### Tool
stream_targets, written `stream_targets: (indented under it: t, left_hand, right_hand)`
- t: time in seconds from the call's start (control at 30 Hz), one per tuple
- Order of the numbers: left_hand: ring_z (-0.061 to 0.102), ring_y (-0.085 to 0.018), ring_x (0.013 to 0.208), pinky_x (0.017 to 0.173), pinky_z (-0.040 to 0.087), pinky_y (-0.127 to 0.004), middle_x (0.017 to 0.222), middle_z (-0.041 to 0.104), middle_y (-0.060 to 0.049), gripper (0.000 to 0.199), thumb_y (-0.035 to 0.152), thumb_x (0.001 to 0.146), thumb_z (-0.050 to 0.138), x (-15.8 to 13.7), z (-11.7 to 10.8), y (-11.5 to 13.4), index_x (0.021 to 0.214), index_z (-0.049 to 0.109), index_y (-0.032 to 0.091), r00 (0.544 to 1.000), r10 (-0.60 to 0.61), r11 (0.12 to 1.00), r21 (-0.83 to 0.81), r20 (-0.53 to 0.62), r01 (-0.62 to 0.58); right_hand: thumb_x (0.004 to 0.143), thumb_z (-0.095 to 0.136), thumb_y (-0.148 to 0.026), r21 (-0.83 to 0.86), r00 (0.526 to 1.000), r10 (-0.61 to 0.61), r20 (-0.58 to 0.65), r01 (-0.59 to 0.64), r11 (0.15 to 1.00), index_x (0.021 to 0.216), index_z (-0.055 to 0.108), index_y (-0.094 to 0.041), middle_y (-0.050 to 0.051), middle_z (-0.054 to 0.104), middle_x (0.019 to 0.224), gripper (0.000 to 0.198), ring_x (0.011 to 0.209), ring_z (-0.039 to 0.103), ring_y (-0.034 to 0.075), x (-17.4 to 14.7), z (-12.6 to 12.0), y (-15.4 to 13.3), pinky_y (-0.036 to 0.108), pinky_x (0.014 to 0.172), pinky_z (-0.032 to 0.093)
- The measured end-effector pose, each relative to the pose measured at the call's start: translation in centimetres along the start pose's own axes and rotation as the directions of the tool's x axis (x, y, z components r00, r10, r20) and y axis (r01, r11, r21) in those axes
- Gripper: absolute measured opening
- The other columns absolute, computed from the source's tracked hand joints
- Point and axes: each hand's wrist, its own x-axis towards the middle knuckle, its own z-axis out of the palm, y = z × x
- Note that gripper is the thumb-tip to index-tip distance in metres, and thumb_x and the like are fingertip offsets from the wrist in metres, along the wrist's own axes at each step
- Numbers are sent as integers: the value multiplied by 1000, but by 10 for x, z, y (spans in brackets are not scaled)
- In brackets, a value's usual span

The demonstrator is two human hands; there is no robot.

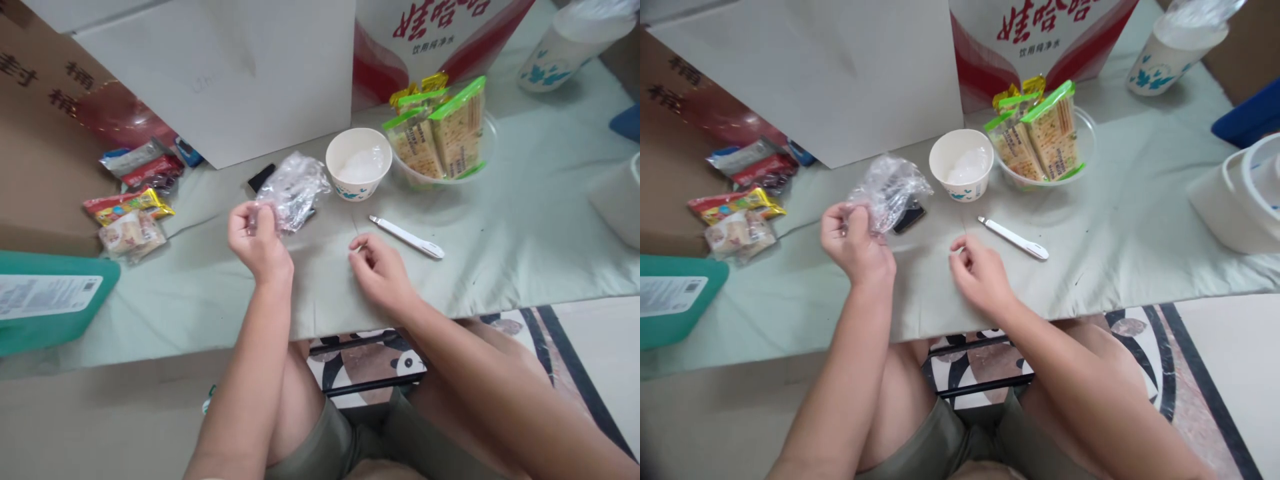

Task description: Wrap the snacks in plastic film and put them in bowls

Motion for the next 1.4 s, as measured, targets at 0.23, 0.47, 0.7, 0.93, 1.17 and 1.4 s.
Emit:
stream_targets:
  t: [0.23,0.47,0.7,0.93,1.17,1.4]
  left_hand:
    - [52,-5,61,54,42,-18,75,50,7,36,25,71,78,9,4,-6,84,44,23,996,-85,996,-34,4,85]
    - [53,-7,63,61,47,-22,76,52,5,46,39,65,85,-16,10,1,84,46,24,911,-207,972,-29,357,232]
    - [51,-7,58,55,43,-20,72,56,5,51,47,59,89,-47,11,13,84,52,22,651,-367,916,134,664,379]
    - [64,-15,71,67,51,-26,82,71,-2,46,54,67,86,-39,8,6,92,70,18,467,-443,891,318,765,325]
    - [61,-14,61,60,50,-26,75,69,0,39,50,71,84,-39,5,2,94,71,21,387,-481,864,350,787,363]
    - [51,-8,54,52,40,-21,68,61,3,21,31,67,80,-41,12,14,76,65,20,369,-494,811,265,787,521]
  right_hand:
    - [87,50,-30,-307,985,-55,165,105,946,93,59,-26,-3,63,64,12,61,56,17,-6,19,-2,30,61,31]
    - [74,69,-53,508,991,135,-26,-103,855,114,49,-26,11,62,131,52,102,67,19,22,13,-4,31,75,55]
    - [70,71,-40,667,965,263,-6,-192,720,111,51,-23,0,66,88,49,77,63,16,29,-7,-4,30,72,49]
    - [72,60,-25,300,997,57,-60,-36,953,96,51,-24,-3,59,81,25,67,54,13,23,-17,-4,28,62,43]
    - [73,59,-18,286,994,36,-105,-5,958,121,41,-27,1,65,100,52,65,56,13,27,-16,-1,29,61,46]
    - [82,52,-18,191,956,-232,-178,265,945,122,48,-28,2,72,92,41,72,65,18,10,-22,-13,33,66,51]
